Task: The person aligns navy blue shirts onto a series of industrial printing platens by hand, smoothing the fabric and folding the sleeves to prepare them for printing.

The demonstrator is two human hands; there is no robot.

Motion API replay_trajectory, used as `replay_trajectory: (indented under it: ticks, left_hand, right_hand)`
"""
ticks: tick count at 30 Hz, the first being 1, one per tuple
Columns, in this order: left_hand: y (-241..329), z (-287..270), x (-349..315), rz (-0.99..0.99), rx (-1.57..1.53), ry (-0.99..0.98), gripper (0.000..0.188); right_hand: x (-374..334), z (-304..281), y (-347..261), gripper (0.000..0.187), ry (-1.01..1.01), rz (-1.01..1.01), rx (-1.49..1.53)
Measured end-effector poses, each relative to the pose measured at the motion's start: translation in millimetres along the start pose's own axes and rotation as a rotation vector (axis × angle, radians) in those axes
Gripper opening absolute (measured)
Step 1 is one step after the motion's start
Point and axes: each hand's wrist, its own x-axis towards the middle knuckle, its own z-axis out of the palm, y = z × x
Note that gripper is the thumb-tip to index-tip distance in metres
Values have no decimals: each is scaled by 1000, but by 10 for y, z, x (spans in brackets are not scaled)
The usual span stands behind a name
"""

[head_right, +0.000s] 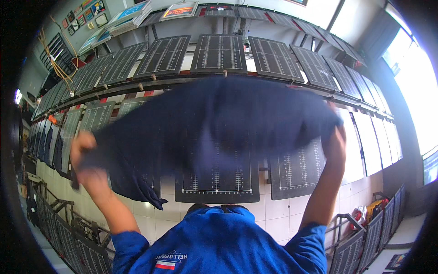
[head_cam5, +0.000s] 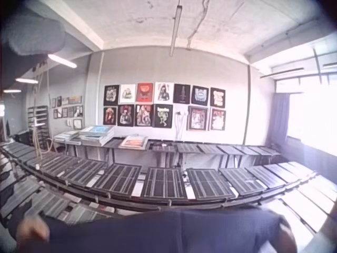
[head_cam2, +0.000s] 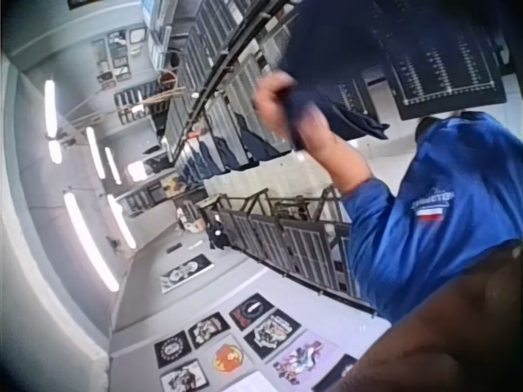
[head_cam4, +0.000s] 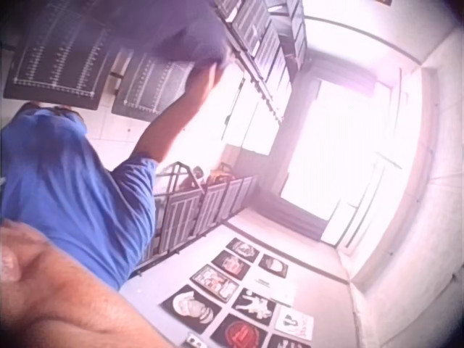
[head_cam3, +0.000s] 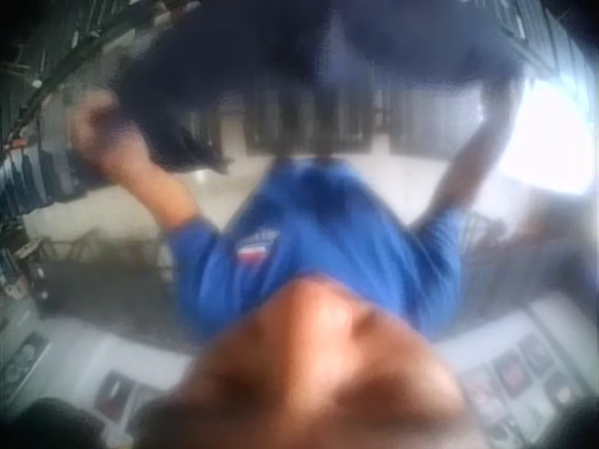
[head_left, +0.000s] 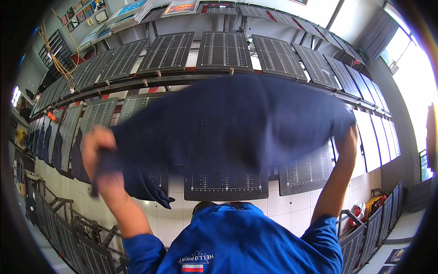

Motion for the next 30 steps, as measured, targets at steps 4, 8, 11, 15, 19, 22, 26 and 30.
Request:
replay_trajectory:
  ticks: [4,8,11,15,19,22,26,30]
  left_hand:
    - [131,-23,-1151,-396,-109,109,101]
    - [-197,-298,-2278,-863,-202,135,99]
    - [-448,-199,-2718,-1194,37,-182,85]
    - [-936,143,-3056,-1147,350,-494,49]
    - [-1703,584,-3579,-1423,-93,-71,57]
    - [-1823,348,-4066,-1531,-95,-102,44]
    - [-1349,141,-4363,-1275,284,-150,32]
    - [-1316,131,-4186,-1500,-230,-1,29]
  right_hand:
    - [-1024,-305,580,73,-176,64,31]
    - [-1674,-137,1124,38,49,672,422]
    - [-2018,34,1737,23,194,803,133]
    - [-2415,-48,2369,60,171,879,122]
    - [-2401,54,2513,61,156,913,12]
    - [-2566,-253,2580,54,-37,983,-45]
    - [-2836,-556,2373,43,-186,1141,-145]
    - [-2932,-325,2453,38,161,1238,259]
